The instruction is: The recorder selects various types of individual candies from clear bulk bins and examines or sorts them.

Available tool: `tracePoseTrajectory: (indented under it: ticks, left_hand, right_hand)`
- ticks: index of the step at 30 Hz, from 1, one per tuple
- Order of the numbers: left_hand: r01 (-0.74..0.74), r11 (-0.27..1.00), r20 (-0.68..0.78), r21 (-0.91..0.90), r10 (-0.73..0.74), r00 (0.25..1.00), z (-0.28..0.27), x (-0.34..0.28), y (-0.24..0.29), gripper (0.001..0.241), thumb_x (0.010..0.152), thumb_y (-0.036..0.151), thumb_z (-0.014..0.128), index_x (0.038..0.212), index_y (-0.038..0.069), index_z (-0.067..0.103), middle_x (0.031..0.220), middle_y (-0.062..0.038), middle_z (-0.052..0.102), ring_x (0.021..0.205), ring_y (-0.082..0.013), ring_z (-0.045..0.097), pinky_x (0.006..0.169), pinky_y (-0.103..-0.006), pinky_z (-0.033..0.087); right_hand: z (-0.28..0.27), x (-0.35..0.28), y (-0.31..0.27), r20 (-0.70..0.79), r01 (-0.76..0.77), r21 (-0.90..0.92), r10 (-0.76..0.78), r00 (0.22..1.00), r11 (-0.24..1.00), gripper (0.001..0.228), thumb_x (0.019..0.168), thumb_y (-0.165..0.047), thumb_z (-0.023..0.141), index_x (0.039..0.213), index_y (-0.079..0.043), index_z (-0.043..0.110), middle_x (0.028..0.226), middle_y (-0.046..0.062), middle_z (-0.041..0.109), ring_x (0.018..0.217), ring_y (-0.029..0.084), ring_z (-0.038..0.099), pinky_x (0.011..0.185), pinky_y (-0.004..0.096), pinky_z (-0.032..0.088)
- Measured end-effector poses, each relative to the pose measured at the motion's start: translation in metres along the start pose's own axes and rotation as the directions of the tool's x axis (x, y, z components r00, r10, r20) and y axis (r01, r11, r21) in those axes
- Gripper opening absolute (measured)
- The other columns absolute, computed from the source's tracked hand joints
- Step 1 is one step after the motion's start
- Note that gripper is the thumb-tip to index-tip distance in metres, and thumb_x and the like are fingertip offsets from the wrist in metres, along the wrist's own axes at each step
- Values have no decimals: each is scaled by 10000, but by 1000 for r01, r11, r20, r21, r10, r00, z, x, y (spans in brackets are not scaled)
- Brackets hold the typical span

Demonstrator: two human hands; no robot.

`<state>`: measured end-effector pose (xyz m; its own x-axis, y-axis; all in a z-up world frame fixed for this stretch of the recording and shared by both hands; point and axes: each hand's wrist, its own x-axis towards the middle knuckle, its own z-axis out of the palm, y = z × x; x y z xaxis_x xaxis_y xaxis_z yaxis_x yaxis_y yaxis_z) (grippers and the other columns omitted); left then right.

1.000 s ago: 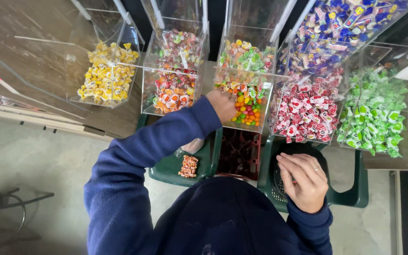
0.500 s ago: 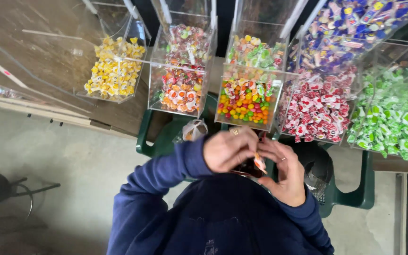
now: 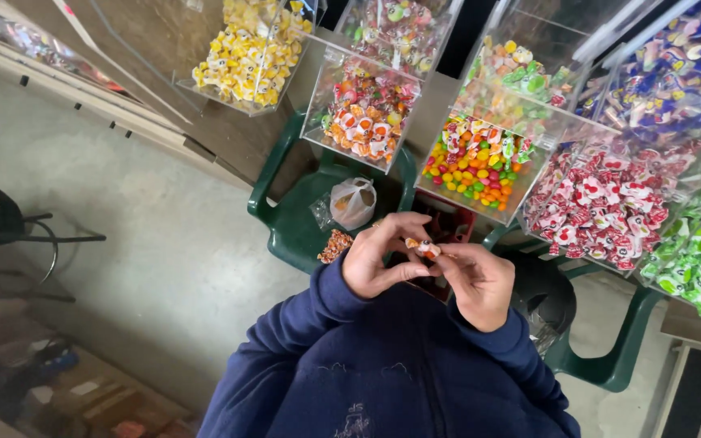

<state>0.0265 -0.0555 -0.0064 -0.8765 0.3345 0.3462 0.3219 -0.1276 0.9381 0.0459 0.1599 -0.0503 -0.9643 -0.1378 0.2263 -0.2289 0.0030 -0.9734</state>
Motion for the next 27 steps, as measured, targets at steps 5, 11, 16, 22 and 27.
tracePoseTrajectory:
  ticks: [5,11,16,22,27]
  left_hand:
    - [-117,930,-105,349,163,981,-40,12,10,203,941,86,779,1127,45,706,1084,-84,738,951,-206,743,844,-305,597]
    - [-4,347,-161,938,445,881,-112,58,-19,198,948,61,761,1145,58,740,1109,-99,719,985,-268,707,833,-361,590]
    - [-113,139,42,984,436,899,-81,83,-7,262,898,135,767,1147,63,731,1177,-115,706,961,-259,664,772,-377,576]
    - [-525,61,474,849,353,807,-3,142,-47,189,831,153,635,965,50,718,963,-63,692,915,-220,672,739,-356,553]
    - [-498,-48,500,866,23,866,32,176,-167,196,819,197,624,686,88,717,763,-116,685,745,-257,678,570,-379,535]
  right_hand:
    - [5,4,-19,83,27,-46,-24,996,999,216,942,35,676,1154,72,665,1039,120,754,882,172,758,795,272,599]
    - [-8,-4,-36,84,154,-295,-135,987,943,221,878,42,731,1096,4,723,947,85,740,829,154,729,748,264,565]
    - [-24,-7,-43,69,170,-371,-156,985,913,251,827,10,783,1070,-25,729,914,81,743,826,168,746,746,263,570]
    - [-36,-14,-46,70,204,-416,-192,979,886,252,823,6,792,1064,-29,726,927,77,743,827,176,745,750,267,575]
    - [-45,-23,-42,102,238,-459,-216,971,856,247,798,-12,811,1030,-40,731,964,91,757,845,214,747,750,287,576]
